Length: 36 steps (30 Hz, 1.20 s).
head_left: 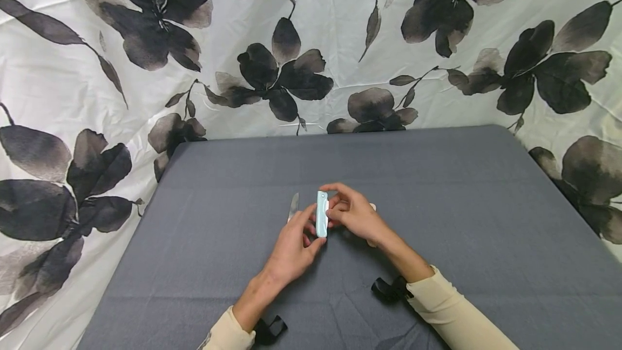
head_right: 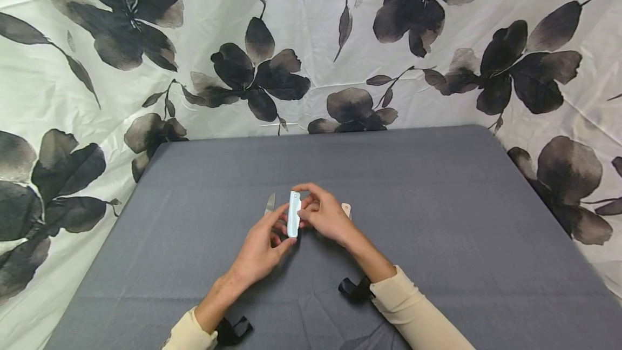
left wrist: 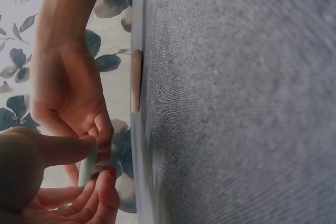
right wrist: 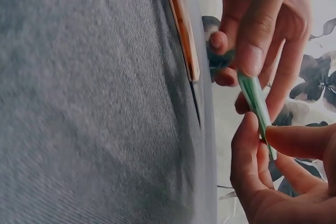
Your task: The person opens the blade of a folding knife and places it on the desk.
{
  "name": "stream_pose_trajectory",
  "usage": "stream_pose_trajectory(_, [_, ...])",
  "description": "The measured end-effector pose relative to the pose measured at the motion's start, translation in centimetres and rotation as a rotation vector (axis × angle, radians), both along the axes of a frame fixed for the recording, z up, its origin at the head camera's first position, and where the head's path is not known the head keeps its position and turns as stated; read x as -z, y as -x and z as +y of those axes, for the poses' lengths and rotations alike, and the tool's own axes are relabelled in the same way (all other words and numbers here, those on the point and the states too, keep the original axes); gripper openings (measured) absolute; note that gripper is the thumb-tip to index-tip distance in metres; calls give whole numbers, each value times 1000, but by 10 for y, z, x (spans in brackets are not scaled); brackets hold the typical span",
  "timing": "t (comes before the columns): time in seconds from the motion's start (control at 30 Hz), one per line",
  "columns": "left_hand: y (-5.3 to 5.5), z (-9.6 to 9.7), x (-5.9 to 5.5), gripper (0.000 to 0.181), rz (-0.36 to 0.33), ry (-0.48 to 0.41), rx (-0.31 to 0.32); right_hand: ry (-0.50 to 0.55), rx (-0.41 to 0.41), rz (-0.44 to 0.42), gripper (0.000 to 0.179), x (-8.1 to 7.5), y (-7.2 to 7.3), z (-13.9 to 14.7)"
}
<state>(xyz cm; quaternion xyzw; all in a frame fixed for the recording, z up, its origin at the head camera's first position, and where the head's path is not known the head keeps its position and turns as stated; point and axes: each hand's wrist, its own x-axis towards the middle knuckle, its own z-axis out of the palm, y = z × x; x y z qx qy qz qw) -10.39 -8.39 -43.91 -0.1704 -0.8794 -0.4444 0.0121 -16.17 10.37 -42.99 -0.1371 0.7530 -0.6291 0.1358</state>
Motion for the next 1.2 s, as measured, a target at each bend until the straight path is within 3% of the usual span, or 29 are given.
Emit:
stream_pose_trajectory(0.17, [0,-1,-2,72,4,-50,0,26,7,16,55,-2,-2,0])
stream_pose_trajectory(0.47, [5,-1,-3,57,-129,-188,-68,61,50,49,58,3,-5,-1])
stream_pose_trajectory(0.8, [11,2,0,59,-195,-398,-87,66,78,62,34,4,-10,-3])
stream_pose_trajectory(1.2, [13,5,4,60,-203,-452,-109,78,88,79,27,7,-13,-3])
